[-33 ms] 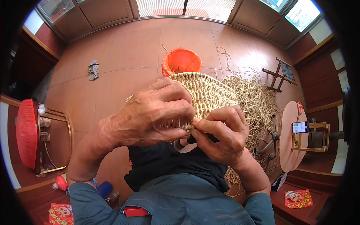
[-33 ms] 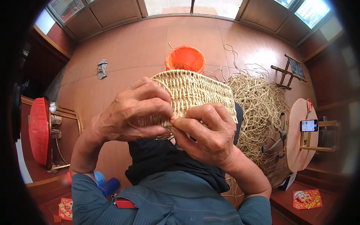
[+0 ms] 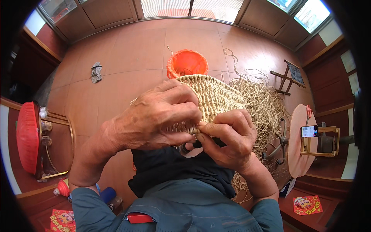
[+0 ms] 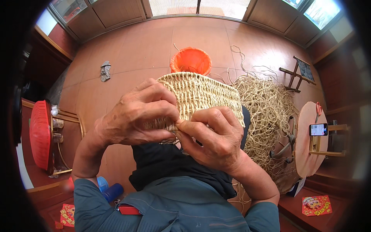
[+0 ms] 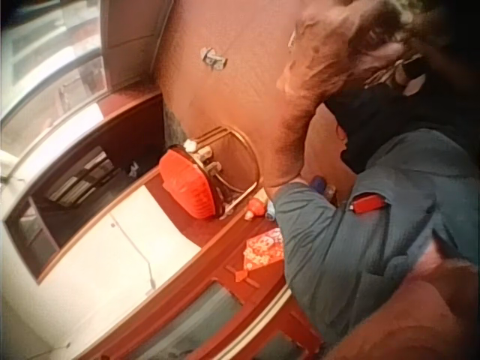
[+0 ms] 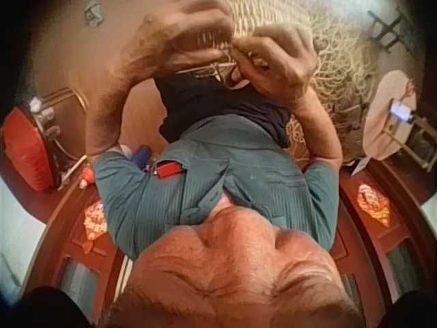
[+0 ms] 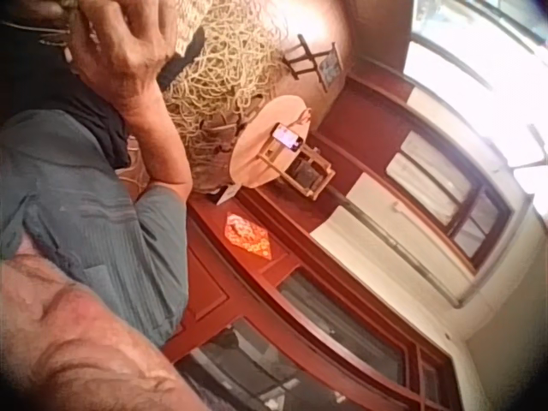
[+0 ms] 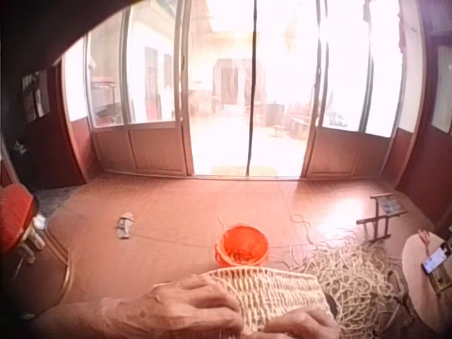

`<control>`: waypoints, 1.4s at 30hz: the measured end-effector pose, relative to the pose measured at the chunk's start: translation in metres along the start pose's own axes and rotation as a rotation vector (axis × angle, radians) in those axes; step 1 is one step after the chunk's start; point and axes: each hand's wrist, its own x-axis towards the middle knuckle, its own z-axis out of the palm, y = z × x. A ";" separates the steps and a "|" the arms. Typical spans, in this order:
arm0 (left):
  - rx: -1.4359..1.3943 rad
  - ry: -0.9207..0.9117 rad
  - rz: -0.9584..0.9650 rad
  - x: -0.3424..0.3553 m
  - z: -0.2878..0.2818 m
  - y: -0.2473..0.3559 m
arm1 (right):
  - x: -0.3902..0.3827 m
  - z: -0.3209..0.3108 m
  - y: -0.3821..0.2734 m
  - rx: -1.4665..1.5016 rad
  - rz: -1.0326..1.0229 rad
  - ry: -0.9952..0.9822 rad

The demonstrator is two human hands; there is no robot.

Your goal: The person is weaving a wicker basket, focusing on building up the sides and bottom structure using long strands of material.

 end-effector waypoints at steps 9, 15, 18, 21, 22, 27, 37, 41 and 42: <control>-0.072 -0.025 -0.011 0.000 0.000 -0.007 | 0.002 0.000 0.000 0.007 -0.003 -0.009; -0.397 0.022 -0.196 -0.006 -0.006 -0.005 | 0.006 -0.002 -0.001 0.014 0.033 -0.074; -0.499 0.162 -0.383 -0.004 0.003 -0.001 | 0.007 -0.003 -0.004 0.020 0.034 -0.079; -0.332 0.144 -0.215 0.000 0.008 -0.003 | 0.010 -0.005 -0.005 -0.009 0.034 -0.112; -0.334 0.146 -0.216 0.001 0.008 -0.004 | 0.011 -0.006 -0.005 -0.012 0.034 -0.122; -0.588 0.179 -0.278 0.003 0.014 0.001 | 0.016 -0.009 -0.007 -0.047 0.019 -0.189; -0.236 0.186 -0.170 -0.005 0.019 0.009 | 0.010 -0.005 -0.003 -0.005 0.012 -0.172; -0.205 0.301 -0.156 -0.006 0.025 0.011 | 0.009 -0.001 0.001 -0.007 0.033 -0.101; -0.222 0.344 -0.208 -0.009 0.026 0.012 | 0.010 -0.001 0.002 -0.003 0.049 -0.087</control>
